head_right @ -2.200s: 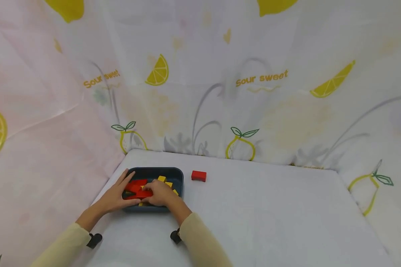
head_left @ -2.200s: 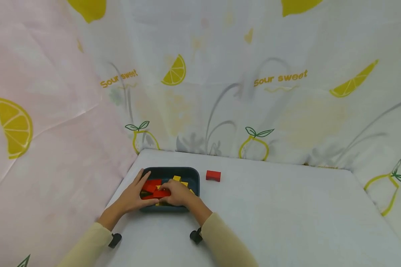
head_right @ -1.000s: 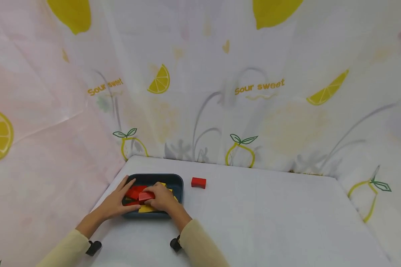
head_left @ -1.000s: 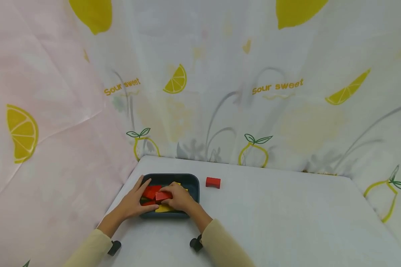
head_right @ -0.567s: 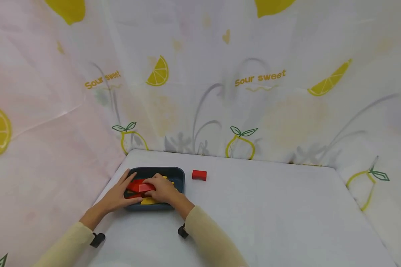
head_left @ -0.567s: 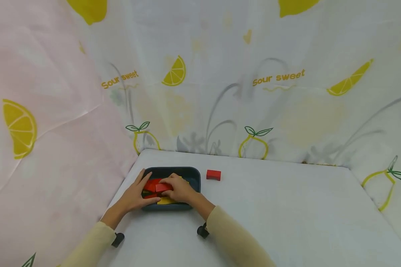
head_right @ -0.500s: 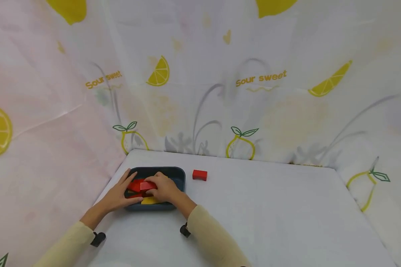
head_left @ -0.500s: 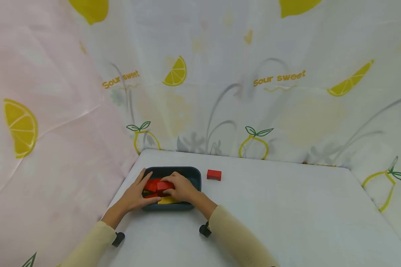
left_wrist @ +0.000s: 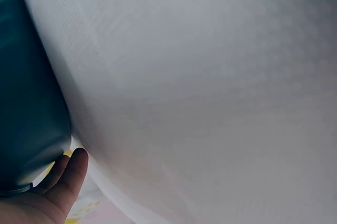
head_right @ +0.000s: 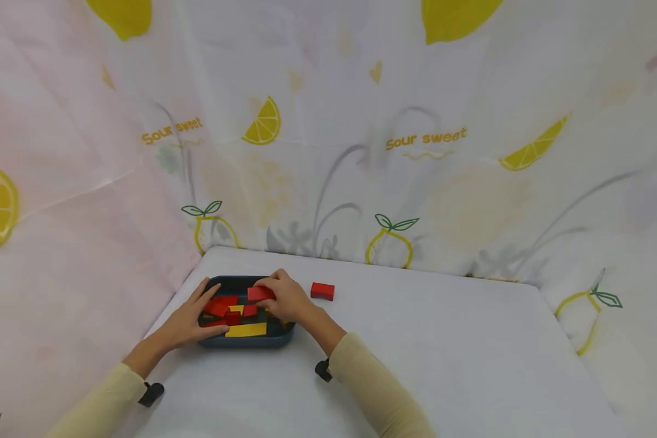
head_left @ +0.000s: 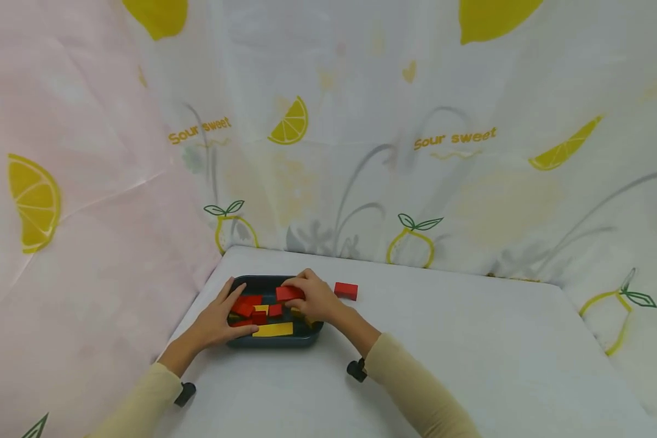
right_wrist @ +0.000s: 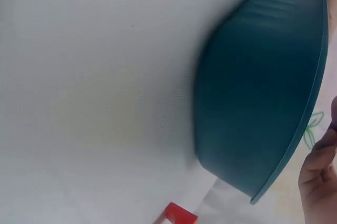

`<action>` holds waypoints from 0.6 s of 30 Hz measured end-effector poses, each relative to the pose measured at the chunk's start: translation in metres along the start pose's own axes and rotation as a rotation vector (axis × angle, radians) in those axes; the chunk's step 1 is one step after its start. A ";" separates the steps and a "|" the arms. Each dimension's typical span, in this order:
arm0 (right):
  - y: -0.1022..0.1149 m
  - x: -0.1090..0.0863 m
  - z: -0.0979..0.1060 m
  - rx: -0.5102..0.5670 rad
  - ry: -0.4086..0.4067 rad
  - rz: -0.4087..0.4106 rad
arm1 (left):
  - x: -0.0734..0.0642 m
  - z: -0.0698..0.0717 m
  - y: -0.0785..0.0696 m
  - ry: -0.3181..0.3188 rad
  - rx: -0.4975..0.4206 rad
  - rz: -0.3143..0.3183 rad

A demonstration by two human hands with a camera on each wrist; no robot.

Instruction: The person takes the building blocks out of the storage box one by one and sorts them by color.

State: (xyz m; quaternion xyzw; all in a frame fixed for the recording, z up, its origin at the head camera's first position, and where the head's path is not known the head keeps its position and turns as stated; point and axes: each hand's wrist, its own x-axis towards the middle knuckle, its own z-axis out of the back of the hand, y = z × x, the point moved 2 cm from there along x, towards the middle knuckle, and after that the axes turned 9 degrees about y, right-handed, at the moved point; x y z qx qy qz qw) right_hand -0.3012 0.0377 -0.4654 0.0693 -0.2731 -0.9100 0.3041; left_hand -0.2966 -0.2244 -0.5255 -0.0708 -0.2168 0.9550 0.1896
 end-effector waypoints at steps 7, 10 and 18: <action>-0.015 -0.017 0.006 0.005 -0.037 -0.037 | 0.005 -0.002 -0.003 0.027 -0.006 -0.017; -0.023 -0.024 0.013 0.008 -0.105 -0.022 | 0.005 0.000 -0.002 0.024 0.003 -0.016; -0.038 -0.031 0.017 0.035 -0.052 -0.020 | -0.001 0.004 0.000 -0.004 -0.001 -0.014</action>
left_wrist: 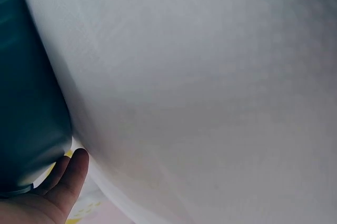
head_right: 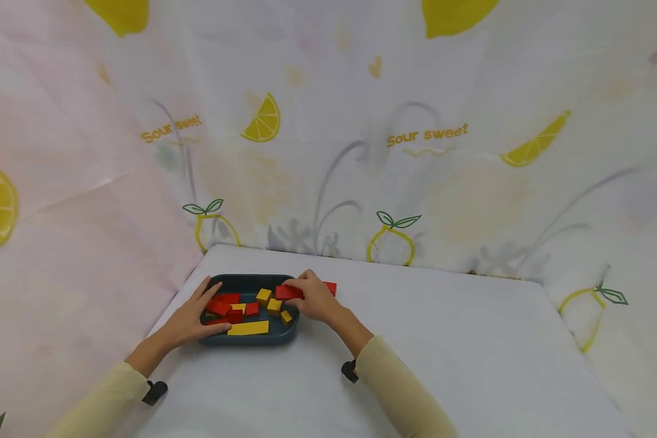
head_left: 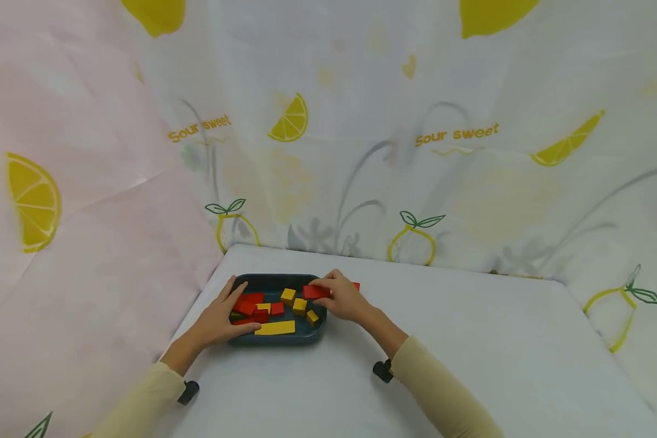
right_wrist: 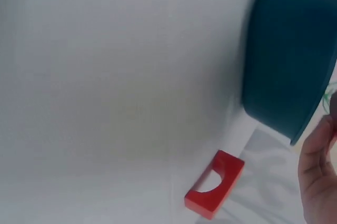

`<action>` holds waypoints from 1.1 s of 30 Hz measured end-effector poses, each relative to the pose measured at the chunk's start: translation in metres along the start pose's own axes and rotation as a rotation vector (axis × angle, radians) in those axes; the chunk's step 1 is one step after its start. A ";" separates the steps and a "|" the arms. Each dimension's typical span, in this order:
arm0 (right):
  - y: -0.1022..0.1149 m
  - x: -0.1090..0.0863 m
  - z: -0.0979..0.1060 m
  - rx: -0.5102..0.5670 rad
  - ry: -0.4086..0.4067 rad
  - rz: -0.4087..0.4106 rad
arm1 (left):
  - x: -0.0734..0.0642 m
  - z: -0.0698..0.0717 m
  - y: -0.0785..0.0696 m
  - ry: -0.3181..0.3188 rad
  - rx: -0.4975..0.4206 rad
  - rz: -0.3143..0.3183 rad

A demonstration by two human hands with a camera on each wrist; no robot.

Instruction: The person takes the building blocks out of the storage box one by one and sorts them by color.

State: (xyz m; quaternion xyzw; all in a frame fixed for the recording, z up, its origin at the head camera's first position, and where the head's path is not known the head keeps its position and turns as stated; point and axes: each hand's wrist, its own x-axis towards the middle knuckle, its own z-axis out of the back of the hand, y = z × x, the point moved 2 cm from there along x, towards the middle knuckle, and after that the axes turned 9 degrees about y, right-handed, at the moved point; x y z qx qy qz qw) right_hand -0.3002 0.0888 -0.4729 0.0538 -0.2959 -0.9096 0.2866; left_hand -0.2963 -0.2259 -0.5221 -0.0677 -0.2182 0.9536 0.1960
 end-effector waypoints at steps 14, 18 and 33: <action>-0.061 -0.035 0.032 0.363 -0.040 -0.223 | 0.004 -0.007 -0.006 0.009 -0.026 -0.001; -0.081 -0.047 0.040 0.321 -0.054 -0.227 | 0.003 -0.002 -0.008 0.033 -0.029 0.017; -0.138 -0.059 0.037 0.314 0.008 -0.459 | -0.001 0.005 -0.003 0.034 -0.039 0.040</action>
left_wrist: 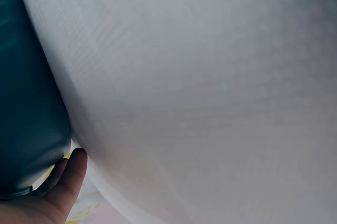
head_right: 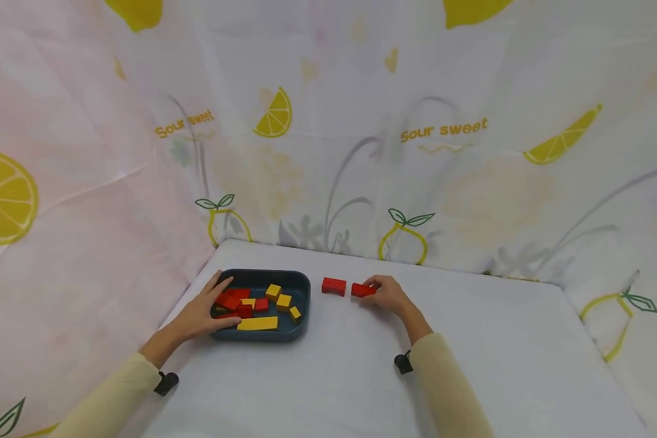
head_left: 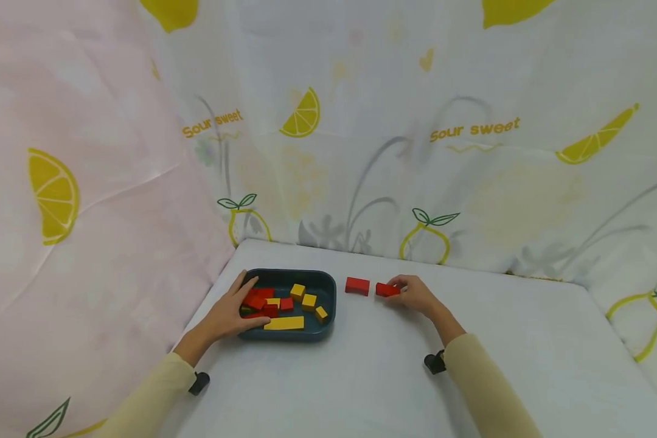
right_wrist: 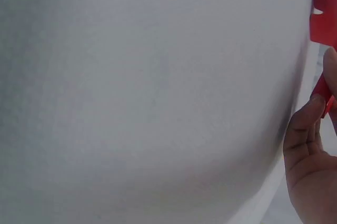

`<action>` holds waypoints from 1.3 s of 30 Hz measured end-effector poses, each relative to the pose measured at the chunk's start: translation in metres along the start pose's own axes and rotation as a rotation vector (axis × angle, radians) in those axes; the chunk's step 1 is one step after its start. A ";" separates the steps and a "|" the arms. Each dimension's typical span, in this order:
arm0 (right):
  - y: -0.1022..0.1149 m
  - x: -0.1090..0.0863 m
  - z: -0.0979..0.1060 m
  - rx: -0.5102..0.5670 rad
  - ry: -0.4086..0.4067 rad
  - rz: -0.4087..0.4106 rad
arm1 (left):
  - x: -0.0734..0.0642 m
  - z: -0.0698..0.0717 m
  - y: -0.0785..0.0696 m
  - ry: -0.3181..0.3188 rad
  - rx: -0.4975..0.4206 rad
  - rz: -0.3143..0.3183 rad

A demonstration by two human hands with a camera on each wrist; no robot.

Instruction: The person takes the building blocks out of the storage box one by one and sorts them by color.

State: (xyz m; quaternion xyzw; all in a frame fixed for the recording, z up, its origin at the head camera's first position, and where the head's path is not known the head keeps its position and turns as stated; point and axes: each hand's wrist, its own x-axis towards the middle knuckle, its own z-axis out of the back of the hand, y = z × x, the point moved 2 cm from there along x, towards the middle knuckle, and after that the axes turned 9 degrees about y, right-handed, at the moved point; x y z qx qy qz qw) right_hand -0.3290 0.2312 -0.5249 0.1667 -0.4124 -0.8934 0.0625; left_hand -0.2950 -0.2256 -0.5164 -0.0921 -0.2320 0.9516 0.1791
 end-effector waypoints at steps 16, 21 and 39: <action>-0.007 0.009 -0.010 0.044 -0.011 -0.041 | 0.003 -0.001 0.002 -0.019 0.021 -0.028; -0.008 0.006 -0.015 0.082 -0.055 -0.040 | 0.002 0.000 0.002 -0.011 0.022 -0.026; -0.007 0.005 -0.020 0.141 -0.124 -0.103 | 0.003 -0.001 0.000 -0.007 0.035 -0.007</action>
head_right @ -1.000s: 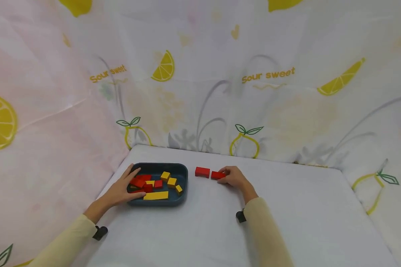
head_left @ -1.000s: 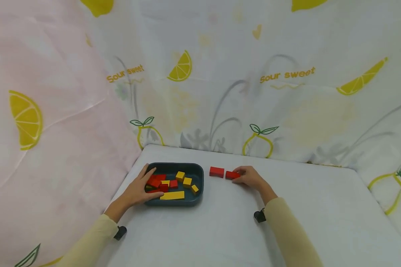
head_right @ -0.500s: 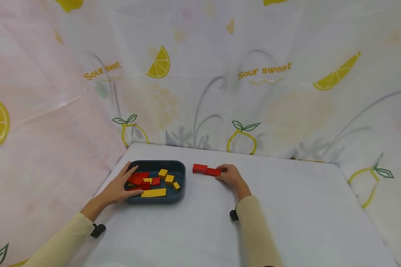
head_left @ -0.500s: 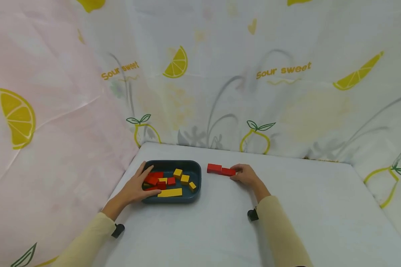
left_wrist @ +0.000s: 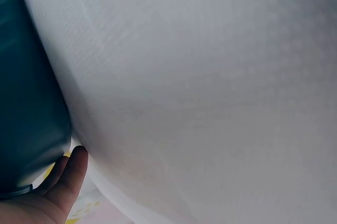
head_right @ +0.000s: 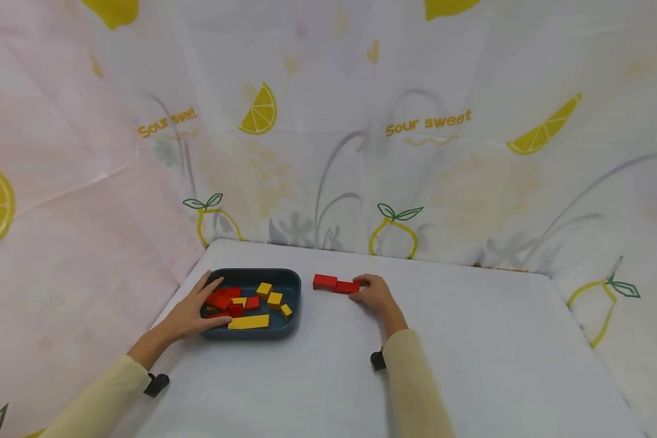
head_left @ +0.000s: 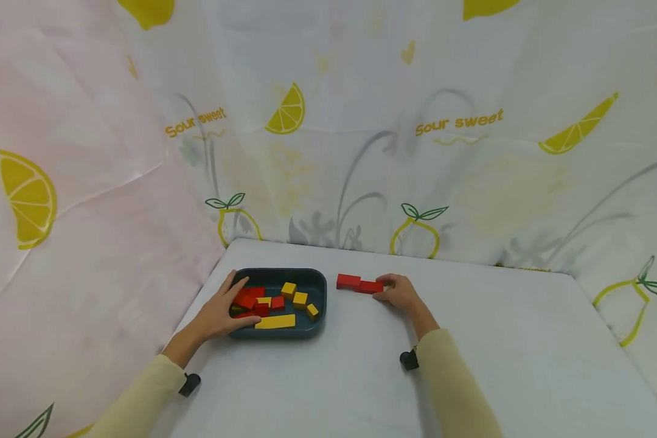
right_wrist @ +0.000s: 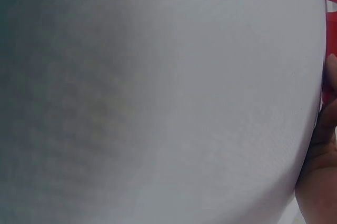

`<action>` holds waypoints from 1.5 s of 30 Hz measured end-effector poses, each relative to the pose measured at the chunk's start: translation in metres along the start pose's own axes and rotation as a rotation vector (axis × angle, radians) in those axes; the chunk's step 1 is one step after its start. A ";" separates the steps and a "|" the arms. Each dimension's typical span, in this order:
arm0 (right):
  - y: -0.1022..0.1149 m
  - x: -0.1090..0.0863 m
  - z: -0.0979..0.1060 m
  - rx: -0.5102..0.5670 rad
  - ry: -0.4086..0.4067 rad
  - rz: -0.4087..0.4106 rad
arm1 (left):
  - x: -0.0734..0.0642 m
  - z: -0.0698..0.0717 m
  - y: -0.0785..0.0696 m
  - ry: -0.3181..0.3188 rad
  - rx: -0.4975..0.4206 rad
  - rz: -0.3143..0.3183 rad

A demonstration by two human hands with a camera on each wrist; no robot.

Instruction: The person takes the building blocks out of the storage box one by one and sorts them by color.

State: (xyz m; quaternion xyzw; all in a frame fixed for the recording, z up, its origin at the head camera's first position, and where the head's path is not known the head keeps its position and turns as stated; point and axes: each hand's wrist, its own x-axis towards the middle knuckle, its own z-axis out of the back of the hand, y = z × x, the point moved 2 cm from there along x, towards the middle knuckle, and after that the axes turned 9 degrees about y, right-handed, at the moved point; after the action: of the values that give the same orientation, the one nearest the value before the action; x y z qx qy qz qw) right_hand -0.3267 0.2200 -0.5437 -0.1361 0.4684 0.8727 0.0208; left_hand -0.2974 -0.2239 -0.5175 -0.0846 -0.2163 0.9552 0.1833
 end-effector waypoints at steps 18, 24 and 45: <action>-0.001 -0.002 -0.004 0.018 -0.015 -0.042 | 0.000 0.000 0.001 0.019 0.007 0.011; 0.001 -0.002 -0.003 0.029 -0.029 -0.024 | 0.002 0.001 0.000 -0.015 0.000 -0.009; 0.001 -0.002 0.000 0.044 0.006 -0.032 | 0.002 -0.002 0.003 -0.013 0.007 0.000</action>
State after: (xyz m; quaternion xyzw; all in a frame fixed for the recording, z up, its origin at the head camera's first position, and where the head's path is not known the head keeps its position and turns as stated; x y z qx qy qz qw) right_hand -0.3247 0.2194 -0.5423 -0.1460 0.4851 0.8614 0.0363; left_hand -0.2995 -0.2250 -0.5202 -0.0776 -0.2143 0.9564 0.1824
